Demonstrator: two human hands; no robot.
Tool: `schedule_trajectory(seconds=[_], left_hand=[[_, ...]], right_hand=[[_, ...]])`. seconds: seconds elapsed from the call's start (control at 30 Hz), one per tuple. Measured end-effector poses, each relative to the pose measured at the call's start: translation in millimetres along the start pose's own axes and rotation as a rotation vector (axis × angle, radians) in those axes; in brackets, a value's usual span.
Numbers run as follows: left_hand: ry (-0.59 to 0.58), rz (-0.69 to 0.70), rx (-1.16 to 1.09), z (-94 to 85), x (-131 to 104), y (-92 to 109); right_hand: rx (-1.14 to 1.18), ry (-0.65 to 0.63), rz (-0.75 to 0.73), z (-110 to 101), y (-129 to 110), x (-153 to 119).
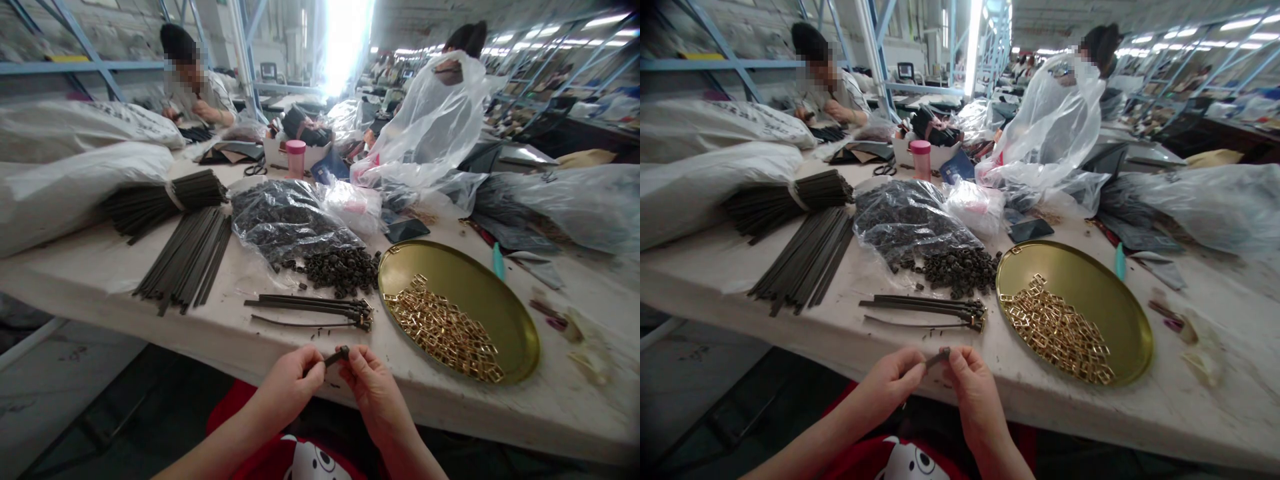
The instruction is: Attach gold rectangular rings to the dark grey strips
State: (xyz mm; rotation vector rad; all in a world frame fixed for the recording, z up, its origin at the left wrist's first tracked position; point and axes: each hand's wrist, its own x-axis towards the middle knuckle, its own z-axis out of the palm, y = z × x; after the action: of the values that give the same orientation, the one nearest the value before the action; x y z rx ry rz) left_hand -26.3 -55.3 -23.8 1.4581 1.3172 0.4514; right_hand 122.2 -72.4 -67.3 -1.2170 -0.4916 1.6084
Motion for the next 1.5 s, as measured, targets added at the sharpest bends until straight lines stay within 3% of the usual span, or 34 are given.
schedule_trajectory(seconds=[0.1, 0.2, 0.37, 0.43, 0.63, 0.77, 0.87, 0.97, 1.07, 1.23, 1.37, 1.5], left_hand=[[-0.014, 0.025, 0.009, 3.9, 1.9, 0.8], [-0.030, 0.074, -0.012, 6.2, 2.0, 1.8], [-0.184, 0.005, -0.110, 2.3, -7.2, 1.0], [-0.185, 0.005, -0.107, 0.8, -11.3, 0.8], [-0.125, 0.068, -0.063, -1.2, -13.1, 6.4], [-0.127, 0.148, 0.017, -1.4, -10.3, 10.2], [-0.135, 0.123, 0.149, 1.3, -8.5, 8.6], [-0.131, 0.118, 0.197, 1.7, -5.5, 5.6], [-0.135, 0.109, 0.157, -1.0, -0.4, 5.0], [-0.210, 0.035, -0.084, 1.6, 12.6, 4.2], [-0.202, -0.029, -0.275, 7.9, 22.6, -1.7], [-0.197, -0.028, -0.295, 7.0, 28.2, -6.5]], right_hand=[[-0.030, 0.034, -0.055, -1.4, 5.1, 0.5], [0.066, -0.024, -0.001, 0.4, 6.5, -1.2], [0.122, 0.026, 0.000, 0.2, 0.8, -6.0], [0.093, 0.023, -0.020, 1.5, 0.0, -9.1], [-0.200, -0.083, -0.195, 9.3, -0.7, -22.3], [-0.492, -0.058, -0.469, 5.9, -3.7, -26.4], [-0.620, -0.039, -0.497, 2.2, -4.7, -23.4], [-0.638, -0.035, -0.445, -6.9, -12.9, -12.3], [-0.756, 0.072, -0.530, -26.8, -36.8, 8.2], [-1.432, 0.283, -0.676, -62.7, -89.5, 62.6], [-1.609, 0.212, -0.657, -67.6, -105.8, 102.6], [-1.689, 0.171, -0.639, -63.0, -107.8, 119.2]])
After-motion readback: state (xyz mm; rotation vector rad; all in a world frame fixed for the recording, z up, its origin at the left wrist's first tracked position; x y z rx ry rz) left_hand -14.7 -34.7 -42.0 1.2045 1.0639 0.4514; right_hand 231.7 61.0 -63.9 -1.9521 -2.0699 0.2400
